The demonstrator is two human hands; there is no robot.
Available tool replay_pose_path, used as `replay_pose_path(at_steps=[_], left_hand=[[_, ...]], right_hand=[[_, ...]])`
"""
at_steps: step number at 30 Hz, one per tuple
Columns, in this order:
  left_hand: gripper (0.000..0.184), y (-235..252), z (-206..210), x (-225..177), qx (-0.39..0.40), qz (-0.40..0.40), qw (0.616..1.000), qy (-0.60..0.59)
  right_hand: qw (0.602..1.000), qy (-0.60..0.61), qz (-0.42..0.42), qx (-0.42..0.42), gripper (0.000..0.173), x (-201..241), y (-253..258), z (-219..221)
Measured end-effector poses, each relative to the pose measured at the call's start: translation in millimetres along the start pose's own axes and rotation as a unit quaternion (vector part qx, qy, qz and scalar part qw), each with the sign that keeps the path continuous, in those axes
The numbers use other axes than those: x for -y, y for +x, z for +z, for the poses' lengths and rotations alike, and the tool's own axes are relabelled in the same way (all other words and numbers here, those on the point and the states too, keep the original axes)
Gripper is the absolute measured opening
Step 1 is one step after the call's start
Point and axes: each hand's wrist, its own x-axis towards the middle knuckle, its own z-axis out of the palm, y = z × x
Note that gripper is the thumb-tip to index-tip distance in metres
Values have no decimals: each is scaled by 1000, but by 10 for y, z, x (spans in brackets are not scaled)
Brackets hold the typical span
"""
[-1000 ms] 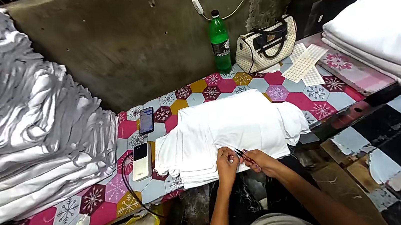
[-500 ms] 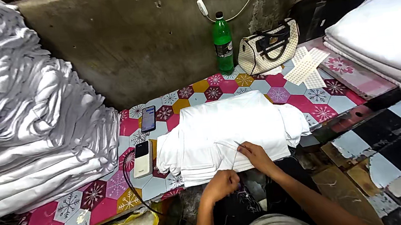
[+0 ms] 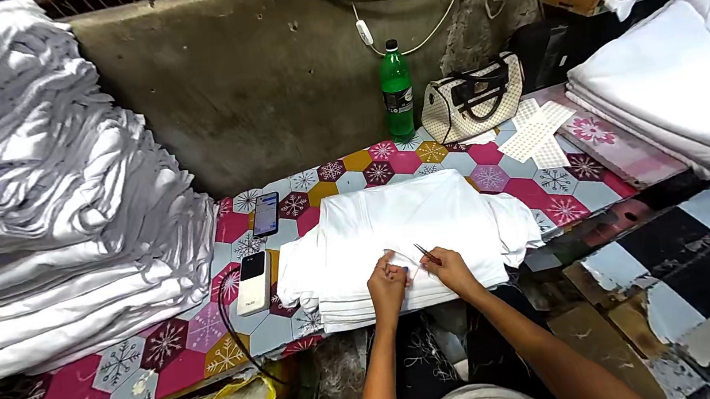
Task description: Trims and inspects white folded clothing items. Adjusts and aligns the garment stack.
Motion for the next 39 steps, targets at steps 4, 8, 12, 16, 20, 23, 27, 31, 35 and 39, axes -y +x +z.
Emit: replay_pose_path(at_steps=[4,8,12,16,20,23,27,31,35,39], left_hand=[[28,-258,-136,-200,153,-103,983,20],[32,-206,136,-192,59,-43,995,-63],[14,-171,77,-135,100,-61,992,-36],[35,-207,32,-220,131,-59,987,-67],[11,-159,167,-183,112,-28,991,-70],[11,-200,103,-142,124,-45,990,-58],[10,-274,24,-129,140,-71,987,-34],[9,-261,15,-156,142,-75,986,-37],[8,-295,32,-68,104,-79,989,-72],[8,-335,68,-36,91,-69,990,-83]], right_hand=[[991,113,64,28,14,7,-50,-115],[973,212,88,37,10,50,-97,-138],[976,199,88,29,9,-3,-153,-255],[981,170,80,49,10,-3,-218,-329],[981,169,69,64,11,36,-219,-293],[968,219,93,82,9,-14,-224,-308],[958,239,115,108,7,-54,-262,-287],[981,156,74,86,20,-52,-275,-275],[989,66,53,118,41,102,-419,-445],[975,-69,52,205,44,155,-450,-499]])
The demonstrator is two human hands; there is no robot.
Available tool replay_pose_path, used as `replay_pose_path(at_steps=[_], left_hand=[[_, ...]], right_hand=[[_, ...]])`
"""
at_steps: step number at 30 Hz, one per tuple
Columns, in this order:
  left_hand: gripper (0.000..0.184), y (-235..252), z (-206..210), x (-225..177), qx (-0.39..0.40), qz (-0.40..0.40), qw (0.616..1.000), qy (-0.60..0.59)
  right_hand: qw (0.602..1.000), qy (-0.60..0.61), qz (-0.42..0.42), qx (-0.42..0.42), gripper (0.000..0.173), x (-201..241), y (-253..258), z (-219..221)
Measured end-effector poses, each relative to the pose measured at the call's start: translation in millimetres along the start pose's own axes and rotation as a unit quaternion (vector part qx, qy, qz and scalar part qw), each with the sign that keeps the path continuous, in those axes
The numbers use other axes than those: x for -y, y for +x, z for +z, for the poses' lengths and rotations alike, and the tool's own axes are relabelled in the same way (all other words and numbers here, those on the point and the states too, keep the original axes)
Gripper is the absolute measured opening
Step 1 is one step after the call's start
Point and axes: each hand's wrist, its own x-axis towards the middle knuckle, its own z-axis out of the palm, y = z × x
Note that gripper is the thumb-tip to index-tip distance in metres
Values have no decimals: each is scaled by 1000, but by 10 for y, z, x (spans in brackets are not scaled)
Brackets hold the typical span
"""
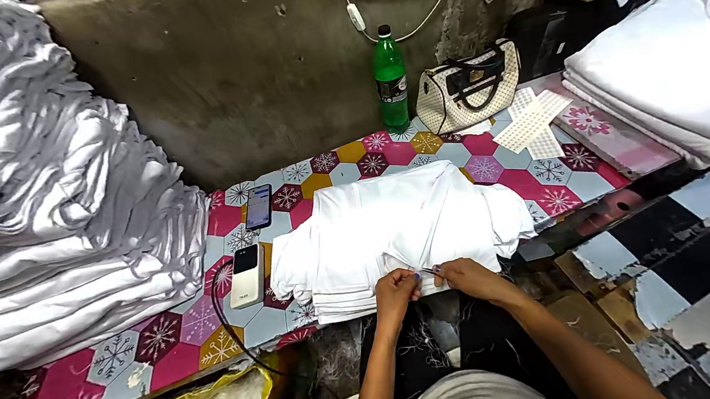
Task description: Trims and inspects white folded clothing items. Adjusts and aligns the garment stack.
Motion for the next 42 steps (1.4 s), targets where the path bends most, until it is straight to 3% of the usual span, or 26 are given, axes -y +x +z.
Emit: replay_pose_path(at_steps=[8,33,37,42], left_hand=[[8,-18,32,48,-7,35,998,45],[7,29,65,194,-25,34,999,7],[14,-94,-125,156,72,-8,986,151],[21,-195,-227,91,183,-17,912,366]], right_hand=[[999,-30,15,0,44,19,194,97],[999,-36,21,-35,42,-68,257,174],[995,-74,3,-62,47,-17,131,125],[958,-152,-67,-235,41,38,211,349]])
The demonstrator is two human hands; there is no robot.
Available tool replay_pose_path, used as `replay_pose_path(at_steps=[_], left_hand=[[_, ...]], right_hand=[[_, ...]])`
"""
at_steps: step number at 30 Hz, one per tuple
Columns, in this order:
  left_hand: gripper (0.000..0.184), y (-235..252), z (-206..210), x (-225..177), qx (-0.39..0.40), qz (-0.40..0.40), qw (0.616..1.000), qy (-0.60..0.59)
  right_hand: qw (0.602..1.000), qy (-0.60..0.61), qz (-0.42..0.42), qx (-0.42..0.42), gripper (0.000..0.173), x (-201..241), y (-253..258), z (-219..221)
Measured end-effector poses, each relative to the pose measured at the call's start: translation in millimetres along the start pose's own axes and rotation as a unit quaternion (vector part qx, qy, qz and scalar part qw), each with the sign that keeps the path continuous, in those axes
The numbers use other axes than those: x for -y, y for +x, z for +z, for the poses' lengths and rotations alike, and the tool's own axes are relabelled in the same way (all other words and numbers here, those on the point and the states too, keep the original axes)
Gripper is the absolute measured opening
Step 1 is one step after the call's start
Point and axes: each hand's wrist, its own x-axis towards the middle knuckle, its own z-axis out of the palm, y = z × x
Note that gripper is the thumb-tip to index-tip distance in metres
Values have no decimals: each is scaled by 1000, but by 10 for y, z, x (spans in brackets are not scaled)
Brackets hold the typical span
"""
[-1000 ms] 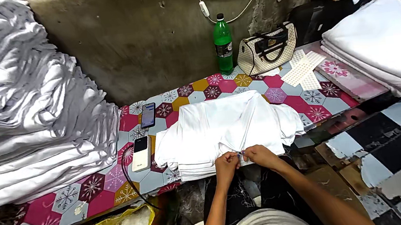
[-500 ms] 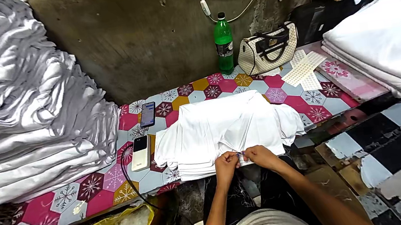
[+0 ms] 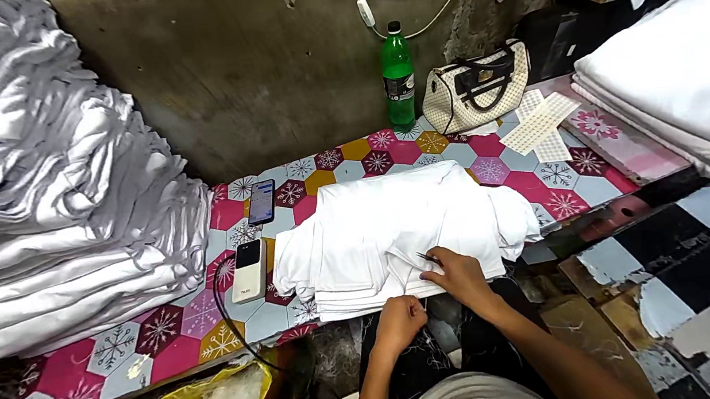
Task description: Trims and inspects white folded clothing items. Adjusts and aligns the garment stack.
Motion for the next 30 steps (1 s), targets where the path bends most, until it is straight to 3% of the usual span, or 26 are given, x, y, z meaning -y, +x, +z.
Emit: replay_pose_path(at_steps=[3,8,11,13,15,17,19,20,22,25,27,29,30], left_hand=[[23,-43,-25,-53,60,-1,995,77],[23,-89,-83,-52,167,-8,972,167],[22,-42,20,-70,246,3,948,200],[22,-28,96,-62,270,-7,936,226],[24,-30,82,-33,206,-14,959,196],[33,-6,8,-61,51,1,996,68],[51,87,-47,-195,-88,28,991,-98],[60,166,-52,-266,-117,39,975,-187],[64,336,-2,-351,-130,52,936,-324],[28,443,96,-400,-160,33,917,-365],[17,400,107,-383,-162,16,915,-370],[22,344,113,-353,-169,16,912,-374],[35,330,118,-346,-175,29,908,-380]], right_hand=[[1000,-4,-3,-28,28,-99,97,163],[999,-3,33,42,47,-111,89,91],[999,-31,13,-14,31,-196,78,254],[999,-1,34,3,29,-220,104,221],[994,87,59,18,26,-253,126,129],[971,224,88,0,20,-289,121,67],[923,360,134,-6,14,-260,116,35],[895,418,153,4,12,-230,112,15],[857,486,172,24,10,-193,105,-15],[841,511,174,19,8,-211,109,-31],[852,498,162,10,7,-246,99,-61],[867,476,145,7,8,-258,80,-77],[873,468,137,8,8,-248,79,-75]])
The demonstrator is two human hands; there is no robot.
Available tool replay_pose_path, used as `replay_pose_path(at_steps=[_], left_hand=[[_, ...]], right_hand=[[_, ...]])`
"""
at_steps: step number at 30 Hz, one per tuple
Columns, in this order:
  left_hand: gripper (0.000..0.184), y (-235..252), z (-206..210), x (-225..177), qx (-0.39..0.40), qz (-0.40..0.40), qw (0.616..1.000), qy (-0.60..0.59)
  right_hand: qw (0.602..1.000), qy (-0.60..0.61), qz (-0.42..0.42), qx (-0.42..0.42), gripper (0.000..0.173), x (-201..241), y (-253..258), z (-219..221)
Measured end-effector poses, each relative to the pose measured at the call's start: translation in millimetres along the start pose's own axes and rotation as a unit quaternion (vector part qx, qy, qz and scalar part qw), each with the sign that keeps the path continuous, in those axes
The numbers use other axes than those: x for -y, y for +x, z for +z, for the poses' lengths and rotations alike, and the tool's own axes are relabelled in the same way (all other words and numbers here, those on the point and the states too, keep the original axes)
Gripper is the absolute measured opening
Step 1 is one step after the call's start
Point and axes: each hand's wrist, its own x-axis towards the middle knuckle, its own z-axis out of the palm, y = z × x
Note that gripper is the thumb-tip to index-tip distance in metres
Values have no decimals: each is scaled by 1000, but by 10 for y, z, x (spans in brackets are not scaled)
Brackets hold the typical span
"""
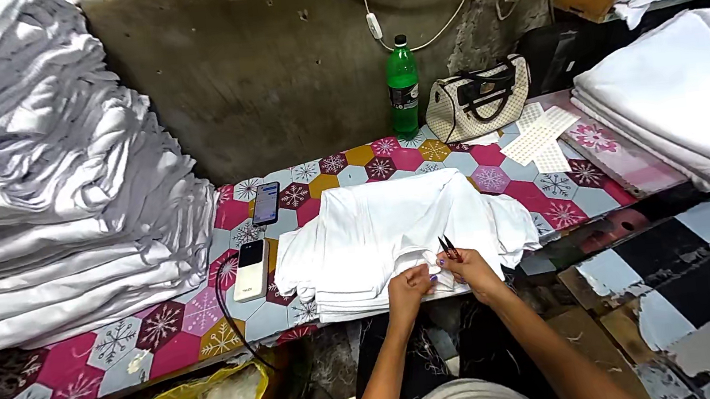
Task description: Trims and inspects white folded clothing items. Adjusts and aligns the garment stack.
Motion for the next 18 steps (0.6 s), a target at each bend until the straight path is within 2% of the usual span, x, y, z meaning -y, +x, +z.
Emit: replay_pose_path(at_steps=[1,2,4,7,11,13,16,18], left_hand=[[45,1,7,13,-7,21,1000,-5],[45,8,25,16,-22,44,999,-3],[23,19,58,2,-61,76,995,15],[13,-4,37,-28,-63,62,996,-21],[18,-67,36,-29,-44,45,993,-104],[26,-54,23,-23,-41,56,995,-67],[14,-9,-22,1,-55,60,996,35],[14,-5,-70,4,-47,37,997,48]], right_hand=[[1000,-10,-9,3,8,4,-1,20],[1000,-23,-19,3,8,12,0,48],[998,-46,-40,-3,9,32,1,97],[997,-59,-52,-15,9,59,9,114],[994,-81,-66,-13,9,65,28,120],[990,-119,-79,0,10,79,40,141],[979,-179,-93,10,13,72,60,161],[978,-189,-85,18,25,80,32,139]])
